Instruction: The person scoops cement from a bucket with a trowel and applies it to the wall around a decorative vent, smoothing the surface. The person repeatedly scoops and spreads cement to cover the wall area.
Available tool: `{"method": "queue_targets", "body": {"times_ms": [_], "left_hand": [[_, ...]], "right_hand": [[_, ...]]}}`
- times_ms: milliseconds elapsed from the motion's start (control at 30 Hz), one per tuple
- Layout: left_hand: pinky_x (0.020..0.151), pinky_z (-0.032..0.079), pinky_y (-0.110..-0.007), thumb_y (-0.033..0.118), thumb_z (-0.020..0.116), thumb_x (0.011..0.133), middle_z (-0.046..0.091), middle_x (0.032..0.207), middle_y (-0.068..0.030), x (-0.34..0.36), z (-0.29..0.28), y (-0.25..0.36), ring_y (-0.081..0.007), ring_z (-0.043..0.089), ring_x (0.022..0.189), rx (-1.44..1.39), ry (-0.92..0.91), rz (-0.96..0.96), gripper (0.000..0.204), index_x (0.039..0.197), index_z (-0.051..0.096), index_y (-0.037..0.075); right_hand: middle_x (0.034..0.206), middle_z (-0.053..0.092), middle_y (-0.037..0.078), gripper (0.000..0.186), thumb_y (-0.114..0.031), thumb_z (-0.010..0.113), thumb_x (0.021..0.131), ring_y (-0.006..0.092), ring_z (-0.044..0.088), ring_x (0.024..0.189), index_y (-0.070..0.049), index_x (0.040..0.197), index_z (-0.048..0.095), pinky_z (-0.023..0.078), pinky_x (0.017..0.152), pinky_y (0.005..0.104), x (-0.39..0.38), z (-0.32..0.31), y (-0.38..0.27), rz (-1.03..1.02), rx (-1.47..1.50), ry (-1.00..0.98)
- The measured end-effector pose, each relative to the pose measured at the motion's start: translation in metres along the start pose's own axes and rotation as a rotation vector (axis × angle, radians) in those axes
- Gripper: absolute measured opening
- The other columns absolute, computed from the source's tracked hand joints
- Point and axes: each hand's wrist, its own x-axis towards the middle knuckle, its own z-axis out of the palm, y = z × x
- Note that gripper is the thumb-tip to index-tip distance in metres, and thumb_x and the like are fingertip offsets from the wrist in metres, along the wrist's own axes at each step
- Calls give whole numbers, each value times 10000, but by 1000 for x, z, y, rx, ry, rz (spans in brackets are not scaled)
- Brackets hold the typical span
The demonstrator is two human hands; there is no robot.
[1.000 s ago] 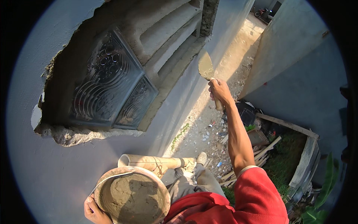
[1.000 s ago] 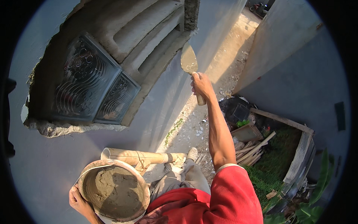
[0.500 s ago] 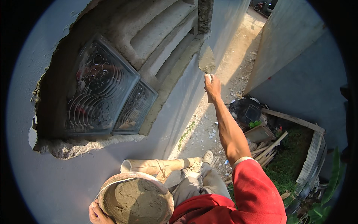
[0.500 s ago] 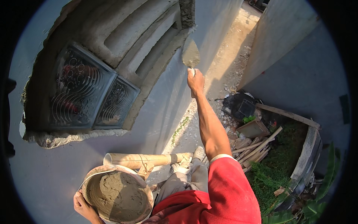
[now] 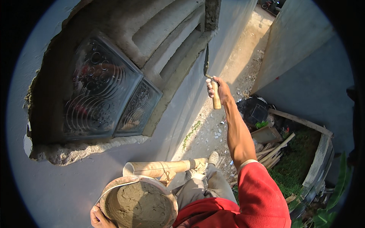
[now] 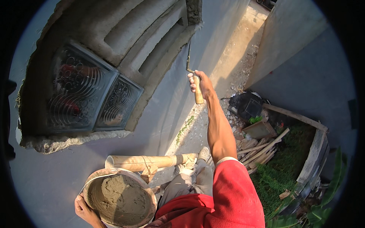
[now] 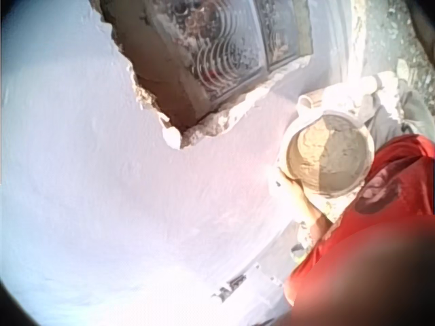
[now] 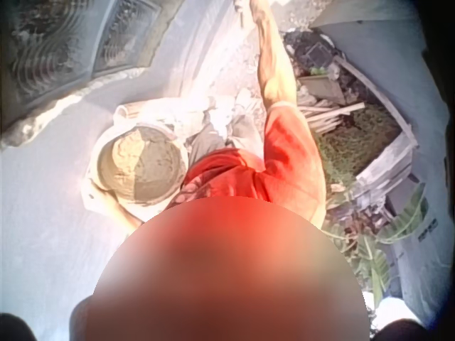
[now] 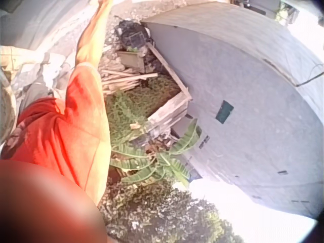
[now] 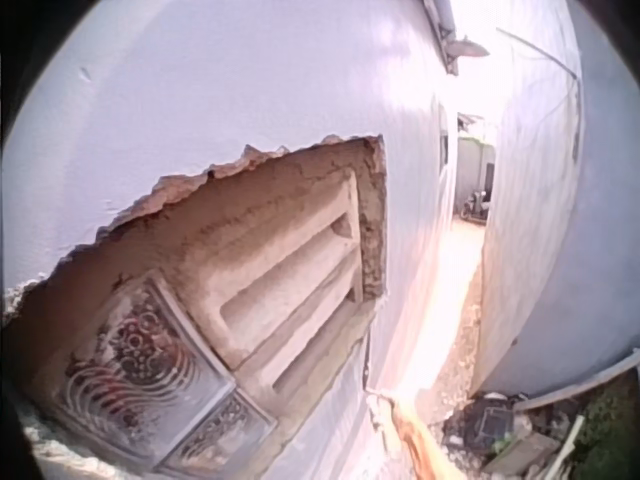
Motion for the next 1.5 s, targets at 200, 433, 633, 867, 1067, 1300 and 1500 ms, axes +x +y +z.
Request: {"method": "queue_targets", "body": {"times_ms": [200, 433, 633, 867, 1067, 1300, 1500], "left_hand": [[810, 547, -464, 201, 592, 1038, 752, 991, -207, -1, 3, -24, -356, 699, 890, 97, -4, 65, 277, 1018, 751, -24], [824, 553, -456, 200, 598, 1039, 755, 1017, -204, -6, 2, -26, -351, 705, 909, 48, -12, -10, 257, 1041, 752, -6], [827, 555, -452, 182, 588, 1041, 751, 1020, -197, -1, 3, -21, -341, 704, 906, 175, 3, 189, 233, 1049, 751, 15], [833, 551, -452, 211, 599, 1036, 746, 1024, -214, -6, 1, -1, -347, 693, 907, 6, -22, -42, 279, 1069, 738, -29], [721, 469, -273, 280, 537, 1117, 666, 857, -30, -4, 20, -9, -97, 553, 769, -496, 44, -213, 386, 967, 697, -38], [722, 468, -271, 278, 544, 1115, 667, 857, -29, -6, 19, -13, -96, 554, 771, -493, 41, -208, 381, 964, 696, -38], [723, 467, -270, 276, 550, 1113, 667, 857, -28, -6, 20, -12, -95, 555, 773, -501, 42, -217, 377, 962, 695, -37]], "right_hand": [[728, 579, 21, 375, -374, 488, 1049, 127, 521, 525, -23, 1081, 615, 459, 479, 295, -4, -1, 15, -6, -181, -14], [723, 612, 44, 343, -328, 517, 1057, 149, 571, 540, -16, 1003, 649, 501, 493, 306, -6, -5, 54, -177, -443, 86], [721, 604, 34, 350, -333, 517, 1069, 136, 580, 558, -21, 979, 647, 480, 493, 302, -16, -7, 87, -251, -574, 165], [666, 586, 34, 374, -337, 504, 1037, 137, 555, 520, -18, 912, 653, 472, 473, 315, -47, 4, 22, -310, -759, 335], [617, 520, 1, 363, -336, 473, 999, 143, 530, 510, -47, 808, 582, 430, 475, 315, -33, 32, -85, -198, -1229, 378], [549, 580, 157, 459, -276, 472, 994, 262, 619, 479, 73, 722, 593, 525, 461, 421, -49, 52, -105, -166, -1530, 286], [548, 581, 153, 475, -278, 482, 1008, 259, 627, 481, 77, 723, 617, 521, 458, 423, -80, 67, -114, -89, -1656, 133]]}}
